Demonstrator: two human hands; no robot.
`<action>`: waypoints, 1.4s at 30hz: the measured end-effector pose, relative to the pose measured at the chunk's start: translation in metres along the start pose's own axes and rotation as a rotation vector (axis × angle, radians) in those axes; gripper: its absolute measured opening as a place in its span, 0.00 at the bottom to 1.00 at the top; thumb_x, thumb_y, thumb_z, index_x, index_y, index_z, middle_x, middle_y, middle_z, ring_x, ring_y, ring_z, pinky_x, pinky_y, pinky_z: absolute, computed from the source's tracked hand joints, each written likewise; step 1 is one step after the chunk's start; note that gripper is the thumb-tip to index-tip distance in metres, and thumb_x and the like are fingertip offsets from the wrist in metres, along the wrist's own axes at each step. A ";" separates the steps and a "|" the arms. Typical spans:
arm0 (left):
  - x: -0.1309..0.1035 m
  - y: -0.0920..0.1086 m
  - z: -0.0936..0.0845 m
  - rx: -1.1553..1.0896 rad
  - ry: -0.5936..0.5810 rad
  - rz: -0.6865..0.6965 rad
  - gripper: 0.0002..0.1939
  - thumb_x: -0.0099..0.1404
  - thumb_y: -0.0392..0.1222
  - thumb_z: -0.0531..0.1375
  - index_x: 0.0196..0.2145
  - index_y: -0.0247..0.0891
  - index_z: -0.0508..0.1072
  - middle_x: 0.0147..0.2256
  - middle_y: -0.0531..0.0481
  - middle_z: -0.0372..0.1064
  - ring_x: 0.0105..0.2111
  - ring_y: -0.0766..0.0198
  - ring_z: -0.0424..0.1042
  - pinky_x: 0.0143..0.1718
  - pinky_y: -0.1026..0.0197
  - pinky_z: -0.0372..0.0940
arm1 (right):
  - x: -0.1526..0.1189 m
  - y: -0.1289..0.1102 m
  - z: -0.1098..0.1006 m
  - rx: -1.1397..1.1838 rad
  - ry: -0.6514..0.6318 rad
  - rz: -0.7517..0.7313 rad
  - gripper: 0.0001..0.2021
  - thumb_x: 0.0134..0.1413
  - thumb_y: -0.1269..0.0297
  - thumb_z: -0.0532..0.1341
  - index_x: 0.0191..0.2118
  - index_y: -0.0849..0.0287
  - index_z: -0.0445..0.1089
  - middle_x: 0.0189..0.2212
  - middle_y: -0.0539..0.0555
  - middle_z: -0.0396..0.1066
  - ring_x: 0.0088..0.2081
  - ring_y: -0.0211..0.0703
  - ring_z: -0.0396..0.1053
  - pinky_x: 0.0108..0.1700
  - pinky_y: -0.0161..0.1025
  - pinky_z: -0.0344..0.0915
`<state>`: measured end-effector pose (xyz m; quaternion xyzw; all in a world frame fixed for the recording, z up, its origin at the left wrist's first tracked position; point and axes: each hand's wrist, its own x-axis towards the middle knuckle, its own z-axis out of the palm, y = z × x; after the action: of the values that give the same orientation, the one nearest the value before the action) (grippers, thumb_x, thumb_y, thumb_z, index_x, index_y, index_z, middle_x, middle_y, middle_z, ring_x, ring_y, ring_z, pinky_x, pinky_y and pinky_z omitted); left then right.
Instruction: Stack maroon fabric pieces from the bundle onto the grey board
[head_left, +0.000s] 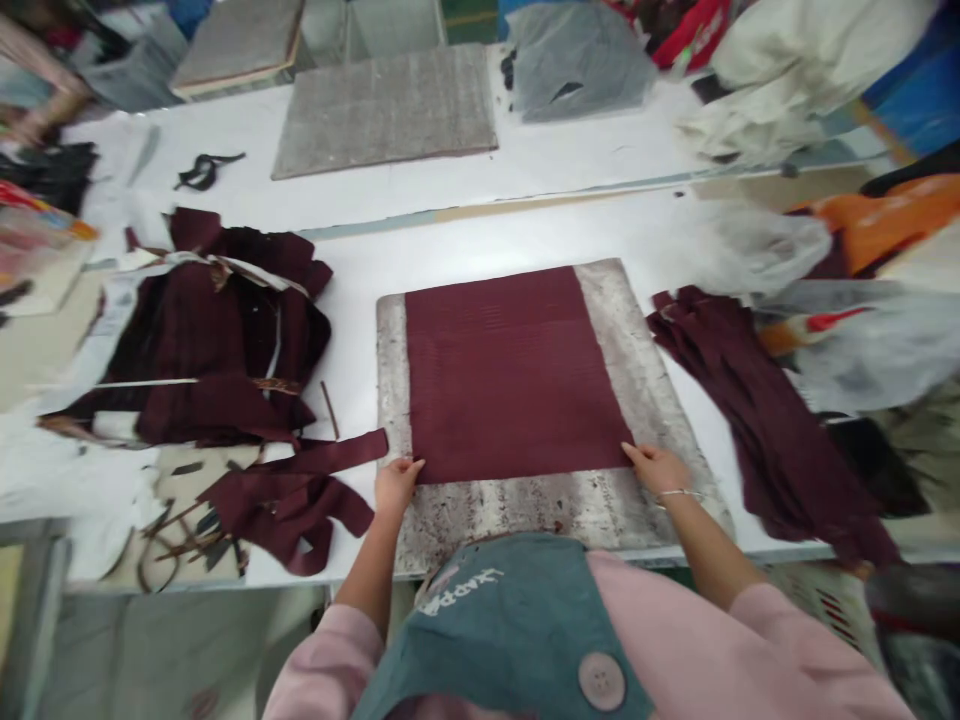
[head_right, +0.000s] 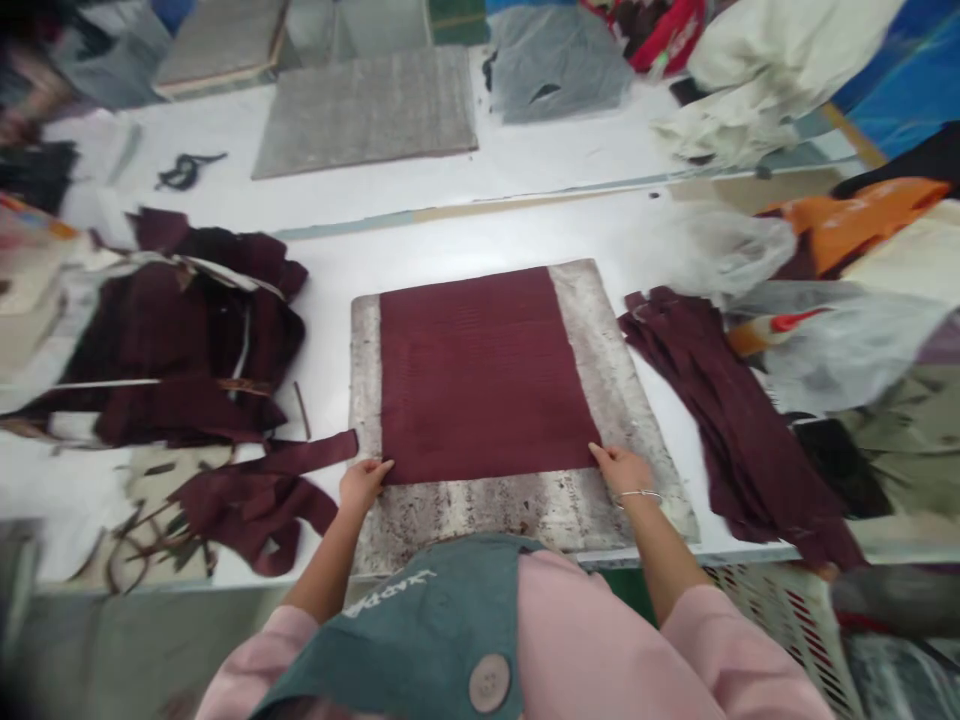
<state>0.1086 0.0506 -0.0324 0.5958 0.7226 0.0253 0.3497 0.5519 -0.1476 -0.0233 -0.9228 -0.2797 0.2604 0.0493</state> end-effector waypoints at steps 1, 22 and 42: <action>-0.002 -0.008 -0.009 0.008 0.022 -0.013 0.16 0.56 0.55 0.57 0.24 0.39 0.73 0.19 0.48 0.70 0.24 0.60 0.70 0.25 0.61 0.59 | 0.003 0.002 0.001 -0.009 -0.015 0.012 0.22 0.54 0.45 0.51 0.24 0.56 0.71 0.22 0.53 0.69 0.27 0.46 0.65 0.29 0.38 0.54; 0.008 0.013 0.017 0.104 -0.038 0.011 0.18 0.55 0.58 0.55 0.26 0.40 0.72 0.20 0.49 0.69 0.28 0.54 0.71 0.29 0.58 0.58 | 0.004 -0.005 0.006 -0.099 0.078 -0.029 0.23 0.57 0.48 0.49 0.27 0.58 0.73 0.27 0.58 0.73 0.32 0.48 0.70 0.32 0.39 0.58; -0.001 0.011 0.024 0.298 0.175 0.120 0.25 0.59 0.59 0.52 0.44 0.35 0.67 0.35 0.40 0.71 0.35 0.50 0.71 0.31 0.56 0.59 | 0.004 -0.013 0.004 -0.166 0.060 0.002 0.22 0.58 0.50 0.49 0.33 0.61 0.75 0.34 0.66 0.73 0.37 0.54 0.71 0.38 0.45 0.62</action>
<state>0.1306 0.0439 -0.0449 0.6786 0.7091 -0.0092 0.1912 0.5463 -0.1342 -0.0255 -0.9314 -0.2976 0.2087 -0.0193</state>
